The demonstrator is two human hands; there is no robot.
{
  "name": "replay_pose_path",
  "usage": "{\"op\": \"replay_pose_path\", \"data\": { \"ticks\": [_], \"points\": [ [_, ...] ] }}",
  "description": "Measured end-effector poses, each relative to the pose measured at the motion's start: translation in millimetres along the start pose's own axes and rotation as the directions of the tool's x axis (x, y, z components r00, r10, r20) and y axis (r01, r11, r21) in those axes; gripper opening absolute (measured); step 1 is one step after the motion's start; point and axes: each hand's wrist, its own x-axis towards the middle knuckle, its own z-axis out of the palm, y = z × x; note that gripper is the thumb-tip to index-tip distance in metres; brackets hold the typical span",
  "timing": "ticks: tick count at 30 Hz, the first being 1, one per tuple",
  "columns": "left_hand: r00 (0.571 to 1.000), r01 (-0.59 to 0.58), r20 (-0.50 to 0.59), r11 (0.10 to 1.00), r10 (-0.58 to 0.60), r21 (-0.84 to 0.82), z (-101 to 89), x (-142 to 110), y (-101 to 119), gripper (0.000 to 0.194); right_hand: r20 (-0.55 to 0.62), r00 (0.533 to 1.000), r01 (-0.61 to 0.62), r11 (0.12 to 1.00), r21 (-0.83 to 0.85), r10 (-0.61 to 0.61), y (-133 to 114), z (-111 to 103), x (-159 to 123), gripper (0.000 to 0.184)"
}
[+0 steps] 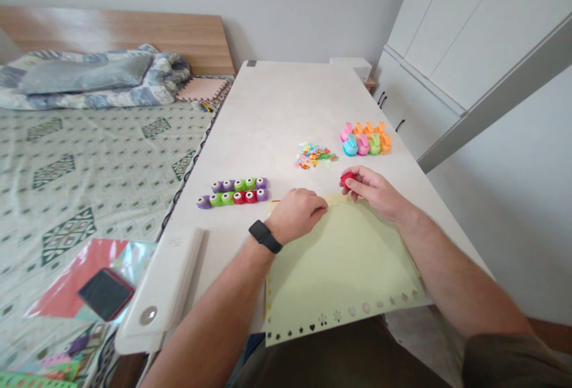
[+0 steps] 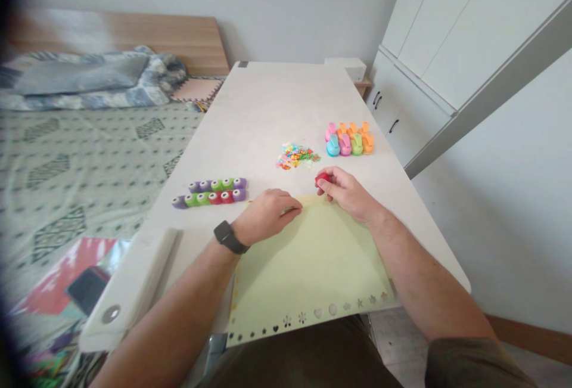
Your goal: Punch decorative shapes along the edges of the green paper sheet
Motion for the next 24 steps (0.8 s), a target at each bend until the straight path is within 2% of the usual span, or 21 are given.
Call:
{"op": "replay_pose_path", "data": {
  "ticks": [4, 7, 8, 13, 16, 18, 21, 24],
  "points": [
    [1.000, -0.015, -0.026, 1.000, 0.015, -0.006, -1.5, 0.1, -0.2, 0.022, -0.110, 0.994, -0.014, 0.997, 0.081, 0.023, 1.9, -14.8, 4.8, 0.020],
    [0.999, -0.031, -0.042, 0.999, 0.029, -0.041, -2.6, 0.3, -1.0, 0.021, -0.136, 0.989, -0.034, 0.993, 0.111, 0.049, 1.5, -31.1, 6.9, 0.010],
    [0.998, -0.036, -0.048, 0.998, 0.033, -0.056, -3.0, 0.3, -1.2, 0.021, -0.144, 0.988, -0.034, 0.996, 0.088, 0.046, 1.2, -36.1, 6.8, 0.009],
    [0.996, -0.058, -0.078, 0.985, 0.046, -0.160, -6.7, -0.2, -0.7, 0.021, -0.177, 0.984, -0.064, 0.985, -0.161, 0.035, 1.8, -52.7, 4.8, 0.027],
    [0.992, -0.052, -0.123, 0.969, 0.022, -0.243, -8.8, -0.9, 0.4, 0.019, -0.097, 0.989, -0.128, 0.974, -0.186, 0.112, 0.6, -59.2, 2.5, 0.029],
    [0.988, -0.043, -0.152, 0.954, -0.003, -0.297, -9.4, -1.3, 0.6, 0.017, 0.017, 0.986, -0.159, 0.976, -0.146, 0.163, -2.0, -63.4, -0.4, 0.029],
    [0.985, -0.033, -0.169, 0.935, -0.029, -0.352, -9.5, -1.8, 0.2, 0.016, 0.248, 0.944, -0.223, 0.975, -0.009, 0.219, -6.4, -68.3, -6.3, 0.030],
    [0.985, -0.031, -0.167, 0.922, -0.036, -0.385, -10.8, -2.3, 0.0, 0.016, 0.398, 0.890, -0.284, 0.954, 0.097, 0.224, -8.3, -68.9, -11.3, 0.031]
  ]
}}
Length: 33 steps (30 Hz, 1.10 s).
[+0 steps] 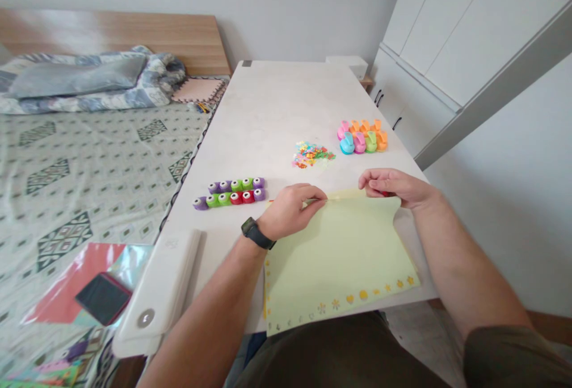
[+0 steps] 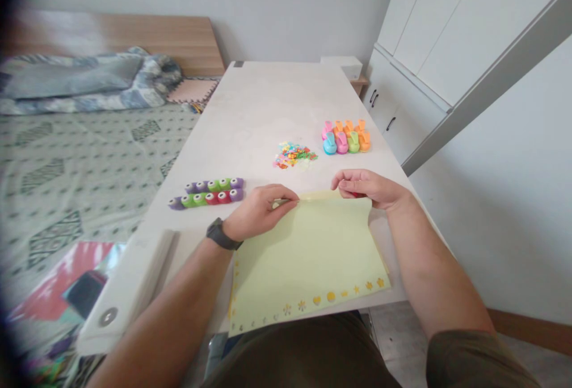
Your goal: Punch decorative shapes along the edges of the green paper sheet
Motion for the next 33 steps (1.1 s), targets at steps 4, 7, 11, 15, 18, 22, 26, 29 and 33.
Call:
{"op": "replay_pose_path", "data": {
  "ticks": [4, 7, 11, 15, 18, 22, 26, 29, 33],
  "points": [
    [1.000, 0.013, -0.006, 0.998, -0.013, -0.056, -3.7, -0.4, 2.4, 0.016, 0.129, 0.992, -0.029, 0.992, 0.125, 0.013, 3.1, 8.5, -0.2, 0.035],
    [1.000, 0.028, -0.002, 0.995, -0.028, -0.100, -5.9, -0.4, 4.4, 0.016, 0.188, 0.982, -0.056, 0.977, 0.205, 0.016, 5.7, 16.8, 1.7, 0.037],
    [0.998, 0.055, 0.012, 0.988, -0.054, -0.145, -6.7, 0.0, 6.1, 0.017, 0.224, 0.975, -0.054, 0.975, 0.213, 0.005, 5.8, 26.5, 4.3, 0.038],
    [0.997, 0.079, 0.014, 0.981, -0.078, -0.178, -6.8, 0.1, 6.9, 0.019, 0.118, 0.992, 0.023, 0.987, 0.157, -0.042, 0.2, 37.1, 8.4, 0.040],
    [0.995, 0.102, 0.021, 0.976, -0.100, -0.191, -6.8, -0.2, 7.3, 0.020, 0.015, 0.997, 0.075, 0.995, 0.070, -0.076, -3.6, 44.4, 13.0, 0.039],
    [0.992, 0.125, 0.028, 0.972, -0.122, -0.200, -7.1, -0.4, 8.0, 0.020, -0.002, 0.997, 0.079, 0.995, -0.056, -0.079, -0.7, 48.7, 20.6, 0.040],
    [0.989, 0.146, 0.037, 0.966, -0.142, -0.212, -7.0, -0.3, 9.1, 0.020, -0.025, 0.987, 0.159, 0.985, -0.073, -0.162, 8.6, 51.7, 27.4, 0.046],
    [0.987, 0.158, 0.040, 0.964, -0.153, -0.213, -6.2, -0.2, 9.0, 0.021, -0.078, 0.973, 0.213, 0.975, -0.060, -0.217, 13.2, 56.8, 28.9, 0.044],
    [0.985, 0.172, 0.044, 0.963, -0.167, -0.207, -5.1, -0.1, 8.1, 0.021, -0.151, 0.963, 0.214, 0.973, -0.086, -0.225, 13.5, 64.1, 27.4, 0.034]
  ]
}}
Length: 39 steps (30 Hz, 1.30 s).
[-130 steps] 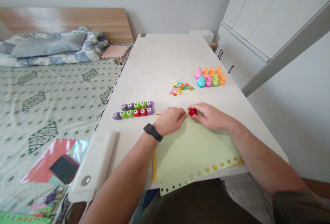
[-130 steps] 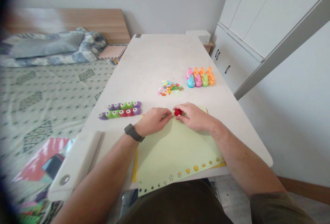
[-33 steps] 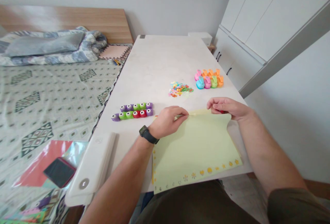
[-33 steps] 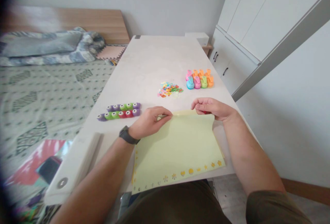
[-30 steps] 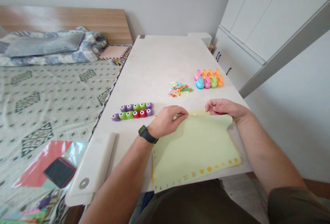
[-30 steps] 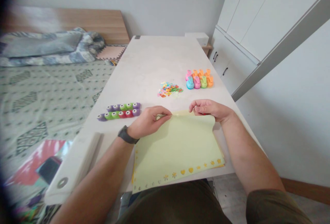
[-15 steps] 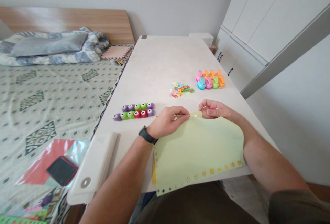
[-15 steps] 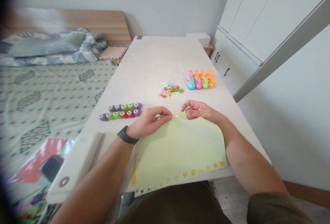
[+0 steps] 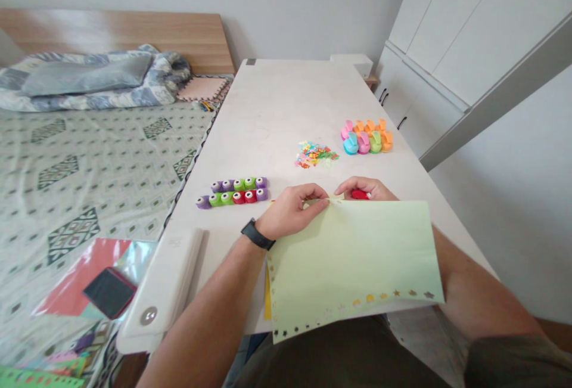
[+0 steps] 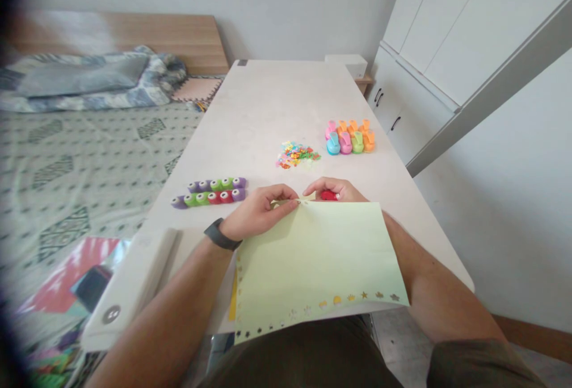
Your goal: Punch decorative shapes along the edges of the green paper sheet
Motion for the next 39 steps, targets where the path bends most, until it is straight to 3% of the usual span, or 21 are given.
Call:
{"op": "replay_pose_path", "data": {
  "ticks": [11, 22, 39],
  "points": [
    [1.000, 0.024, -0.016, 1.000, -0.024, 0.006, 2.6, 0.1, -1.2, 0.022, -0.082, 0.996, -0.045, 0.994, -0.096, 0.038, -10.3, 9.3, -0.7, 0.025],
    [0.992, -0.025, -0.121, 1.000, 0.027, 0.018, 6.4, 0.7, 4.6, 0.021, -0.047, 0.997, -0.055, 0.997, -0.050, 0.053, 0.0, 7.4, 2.3, 0.028],
    [0.996, -0.040, -0.083, 0.998, 0.044, 0.050, 6.1, -0.6, 6.5, 0.017, 0.006, 0.998, -0.063, 0.994, -0.094, 0.064, 10.4, 0.6, 5.5, 0.028]
  ]
}}
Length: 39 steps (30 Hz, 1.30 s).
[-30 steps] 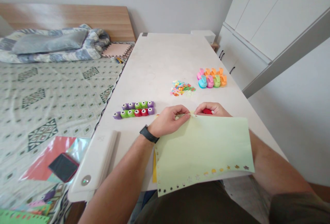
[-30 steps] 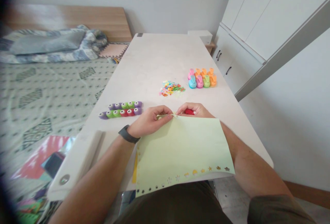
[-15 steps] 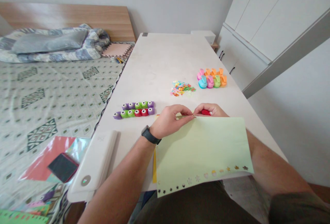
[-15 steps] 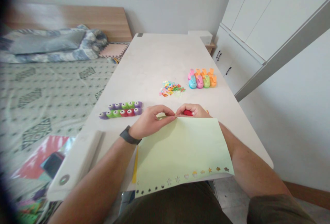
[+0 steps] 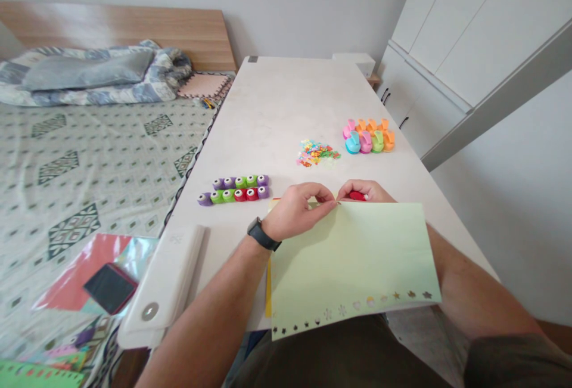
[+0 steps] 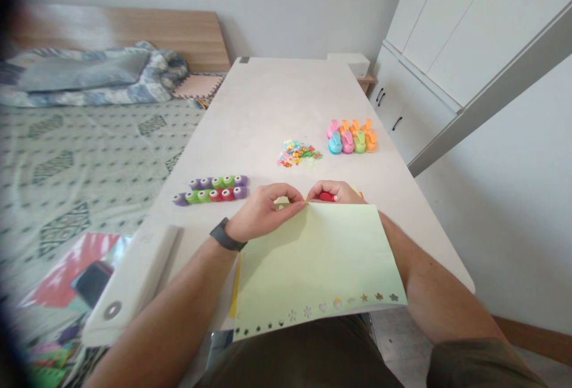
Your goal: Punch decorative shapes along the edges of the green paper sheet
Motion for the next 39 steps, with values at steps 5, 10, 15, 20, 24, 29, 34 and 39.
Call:
{"op": "replay_pose_path", "data": {
  "ticks": [5, 10, 15, 20, 24, 29, 34, 39],
  "points": [
    [1.000, 0.007, 0.010, 1.000, -0.007, -0.005, -0.2, 0.1, 1.3, 0.016, -0.002, 1.000, -0.003, 1.000, 0.006, 0.003, -6.3, 2.3, -1.5, 0.028],
    [1.000, 0.004, -0.003, 1.000, -0.004, -0.006, -0.4, 0.2, 0.7, 0.016, 0.002, 0.999, -0.036, 0.999, 0.029, 0.036, -9.8, 0.7, -2.1, 0.029],
    [1.000, 0.022, -0.021, 1.000, -0.022, -0.008, -0.6, 0.1, -1.4, 0.015, -0.041, 0.995, -0.091, 0.992, 0.089, 0.095, -11.3, 0.9, -1.0, 0.031],
    [1.000, 0.024, -0.006, 1.000, -0.024, -0.020, -0.5, -0.1, -1.6, 0.014, -0.131, 0.985, -0.104, 0.990, 0.091, 0.115, -6.5, 6.9, 1.3, 0.031],
    [0.999, 0.015, 0.038, 1.000, -0.014, -0.022, 0.6, -0.5, -2.5, 0.011, -0.294, 0.955, -0.097, 0.976, -0.195, 0.036, 0.3, -0.6, 11.8, 0.030],
    [0.997, 0.000, 0.074, 0.999, 0.004, -0.052, 4.1, -1.1, -5.6, 0.012, -0.420, 0.891, -0.120, 0.803, -0.584, -0.172, 3.4, -20.2, 42.5, 0.023],
    [0.997, 0.006, 0.080, 0.999, -0.002, -0.044, 5.5, -1.6, -9.2, 0.013, -0.458, 0.850, -0.189, 0.661, -0.727, -0.261, 2.2, -28.4, 79.0, 0.020],
    [0.996, 0.015, 0.093, 0.999, -0.011, -0.036, 5.1, -1.8, -12.1, 0.014, -0.416, 0.876, -0.182, 0.629, -0.756, -0.246, -0.9, -32.7, 94.8, 0.023]
  ]
}}
